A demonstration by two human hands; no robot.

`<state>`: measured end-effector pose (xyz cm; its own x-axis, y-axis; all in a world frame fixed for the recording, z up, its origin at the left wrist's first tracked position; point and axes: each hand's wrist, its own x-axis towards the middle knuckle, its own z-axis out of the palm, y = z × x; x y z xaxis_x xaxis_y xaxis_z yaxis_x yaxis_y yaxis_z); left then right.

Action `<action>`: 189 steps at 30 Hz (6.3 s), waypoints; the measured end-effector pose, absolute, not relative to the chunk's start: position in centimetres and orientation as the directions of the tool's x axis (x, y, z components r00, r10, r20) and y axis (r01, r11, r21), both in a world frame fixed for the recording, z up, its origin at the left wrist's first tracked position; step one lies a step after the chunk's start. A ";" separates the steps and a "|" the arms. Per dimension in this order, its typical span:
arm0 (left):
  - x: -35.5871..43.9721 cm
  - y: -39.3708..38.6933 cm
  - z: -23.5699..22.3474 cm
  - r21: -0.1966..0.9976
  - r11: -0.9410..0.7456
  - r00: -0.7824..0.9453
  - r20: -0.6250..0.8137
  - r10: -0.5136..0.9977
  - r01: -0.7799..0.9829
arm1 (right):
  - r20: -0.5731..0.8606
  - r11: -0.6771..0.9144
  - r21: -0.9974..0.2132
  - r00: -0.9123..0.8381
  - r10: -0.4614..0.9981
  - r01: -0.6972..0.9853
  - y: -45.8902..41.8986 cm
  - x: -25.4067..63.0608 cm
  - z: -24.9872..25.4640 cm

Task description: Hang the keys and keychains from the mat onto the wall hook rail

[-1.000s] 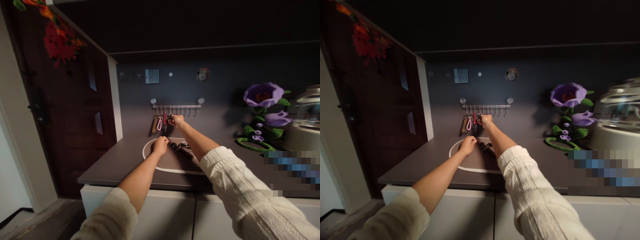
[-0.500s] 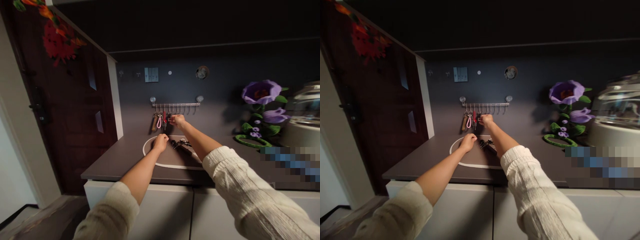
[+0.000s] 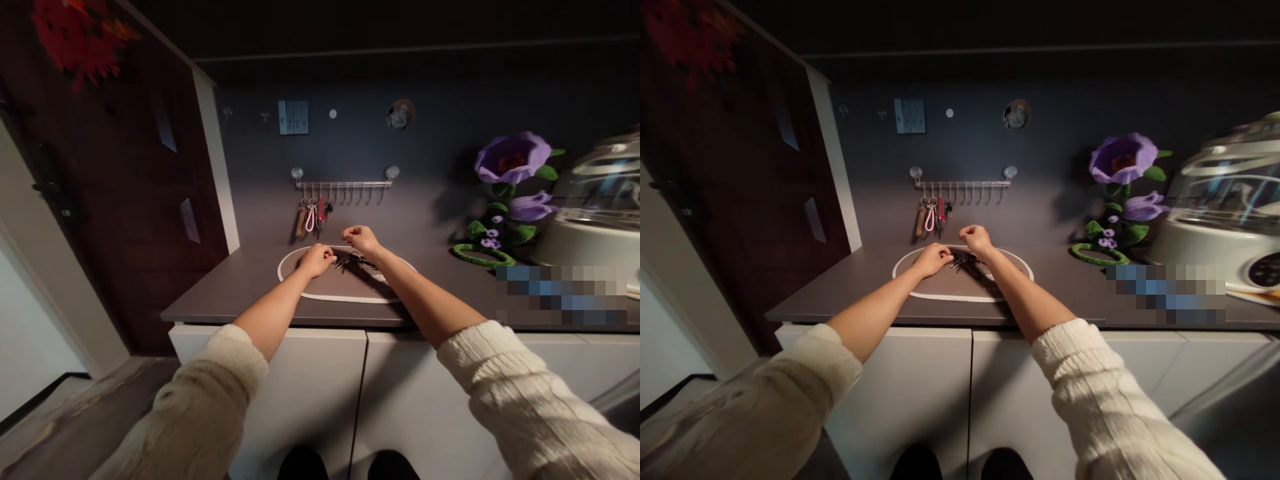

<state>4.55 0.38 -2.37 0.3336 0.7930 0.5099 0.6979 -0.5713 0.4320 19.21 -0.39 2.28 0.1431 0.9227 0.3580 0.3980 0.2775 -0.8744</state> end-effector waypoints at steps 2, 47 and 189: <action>4.5 0.2 -2.3 0.415 -0.568 0.345 0.498 0.796 0.711 | 0.422 0.300 -0.793 0.123 0.898 0.529 -0.6 19.7 1.3; 4.2 0.7 -2.1 0.308 -0.431 0.202 0.565 0.800 0.848 | 0.457 0.273 -0.277 -0.124 0.881 0.921 0.0 19.8 -0.1; 5.4 1.1 -3.2 0.565 -0.576 0.295 0.513 0.806 0.591 | 0.192 0.212 -0.975 0.234 0.953 -0.067 1.5 19.0 7.1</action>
